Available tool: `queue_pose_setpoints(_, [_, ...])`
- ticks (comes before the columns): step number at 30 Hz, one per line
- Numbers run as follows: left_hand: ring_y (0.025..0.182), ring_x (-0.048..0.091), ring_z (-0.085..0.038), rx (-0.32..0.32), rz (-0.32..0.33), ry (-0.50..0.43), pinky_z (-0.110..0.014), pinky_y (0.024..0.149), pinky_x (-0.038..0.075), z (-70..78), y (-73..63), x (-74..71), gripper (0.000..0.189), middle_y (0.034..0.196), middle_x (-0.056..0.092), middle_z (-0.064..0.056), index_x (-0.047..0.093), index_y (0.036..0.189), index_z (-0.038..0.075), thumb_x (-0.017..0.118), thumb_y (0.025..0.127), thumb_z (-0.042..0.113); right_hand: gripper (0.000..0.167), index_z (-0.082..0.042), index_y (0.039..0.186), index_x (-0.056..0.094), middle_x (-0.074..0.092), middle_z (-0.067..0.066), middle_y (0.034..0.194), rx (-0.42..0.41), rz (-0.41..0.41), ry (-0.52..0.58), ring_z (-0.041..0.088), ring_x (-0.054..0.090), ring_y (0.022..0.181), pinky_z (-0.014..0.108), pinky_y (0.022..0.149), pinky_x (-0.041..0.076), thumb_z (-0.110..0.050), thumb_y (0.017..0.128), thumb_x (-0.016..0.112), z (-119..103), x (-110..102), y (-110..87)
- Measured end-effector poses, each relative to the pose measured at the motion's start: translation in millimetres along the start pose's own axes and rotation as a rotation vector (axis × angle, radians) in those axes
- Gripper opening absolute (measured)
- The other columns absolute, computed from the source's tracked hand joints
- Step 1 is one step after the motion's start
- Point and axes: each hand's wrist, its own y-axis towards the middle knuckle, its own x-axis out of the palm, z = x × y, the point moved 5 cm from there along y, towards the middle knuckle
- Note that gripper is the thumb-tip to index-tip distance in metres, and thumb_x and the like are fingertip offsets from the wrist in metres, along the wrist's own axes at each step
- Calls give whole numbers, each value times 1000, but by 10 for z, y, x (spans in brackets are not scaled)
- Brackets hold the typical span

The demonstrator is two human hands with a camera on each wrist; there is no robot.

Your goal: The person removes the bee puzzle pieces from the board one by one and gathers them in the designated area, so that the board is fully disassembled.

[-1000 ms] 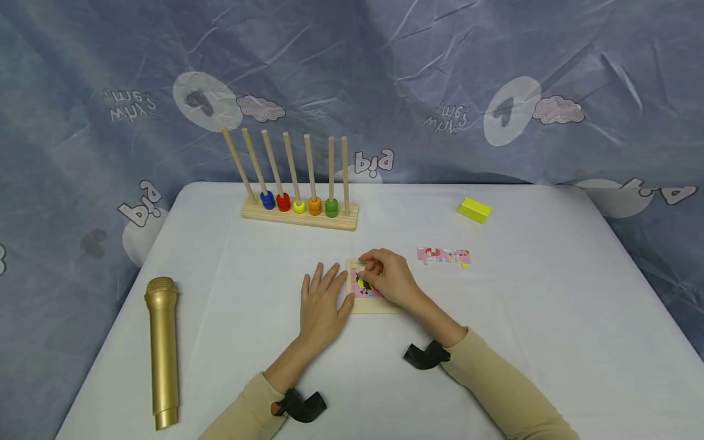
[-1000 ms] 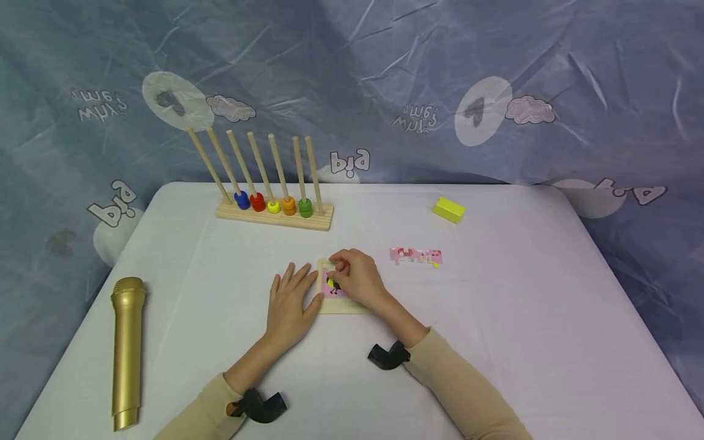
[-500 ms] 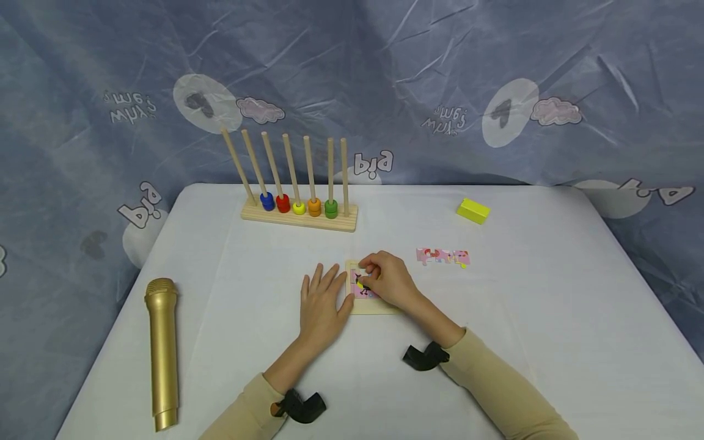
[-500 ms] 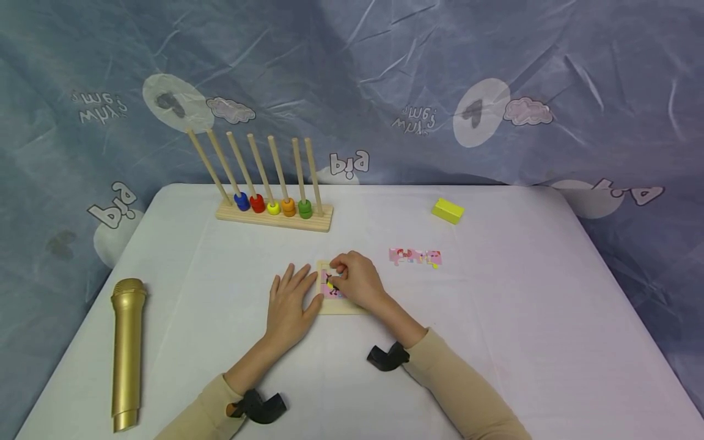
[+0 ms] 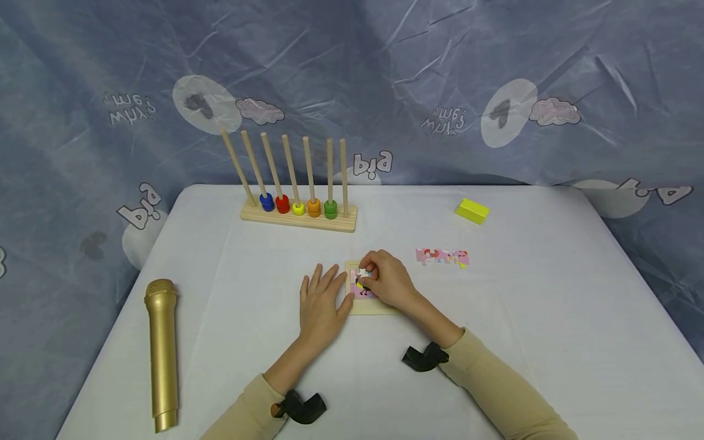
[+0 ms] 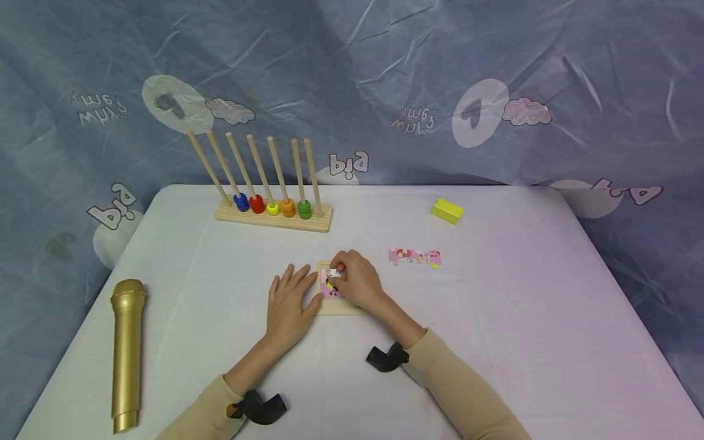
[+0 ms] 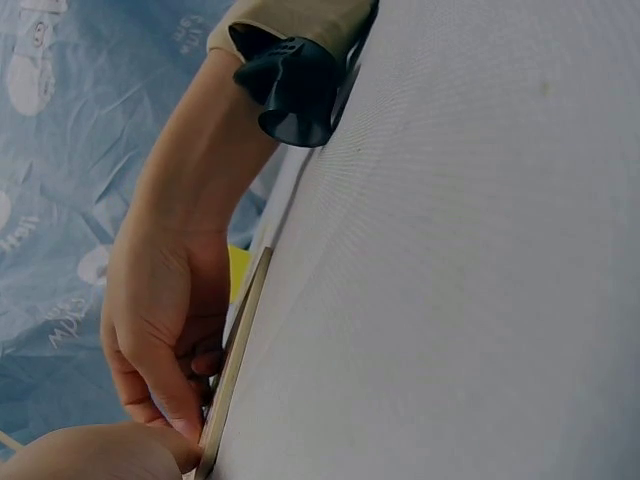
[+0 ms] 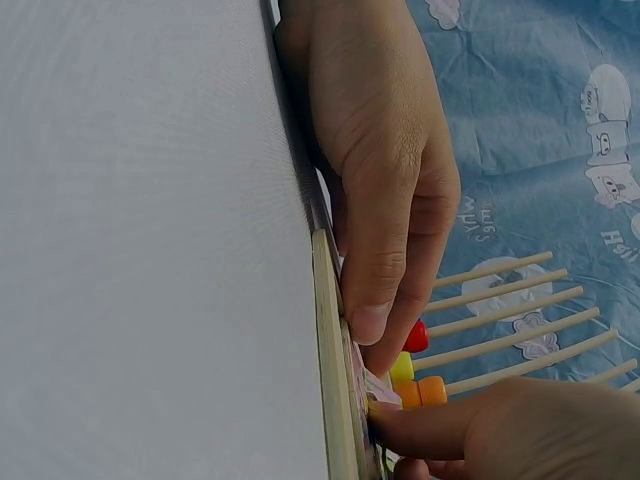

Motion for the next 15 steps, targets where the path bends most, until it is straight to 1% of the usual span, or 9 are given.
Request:
queue_pose_setpoints(2, [142,36,-39,-2,-3,-3,-62,113,22,2,1,-1,42,141,56,-11,65,126,10,68,89,28,19,-6,93,65,59,5,81,-5,3,16,11,49,66,25,61,39,-7,79,78,3,-3,0])
queue_pose_setpoints(6, [142,36,-39,-2,-6,-2,-62,114,22,6,3,-4,43,141,56,-11,65,126,10,69,88,28,14,-8,92,63,61,4,78,1,8,82,10,49,63,23,59,39,-7,83,74,26,-5,0])
queue_pose_setpoints(10, [142,36,-39,3,-9,8,-62,113,22,12,5,-4,43,141,56,-11,65,126,10,69,88,29,9,-9,91,62,60,3,76,33,5,164,10,49,61,22,56,38,-5,87,70,42,-6,2])
queue_pose_setpoints(15, [141,37,-39,6,-1,7,-62,113,22,10,4,-9,43,140,57,-12,65,126,9,69,88,29,7,-7,91,62,59,5,77,79,-6,271,13,50,64,22,58,40,-3,89,66,16,-50,2])
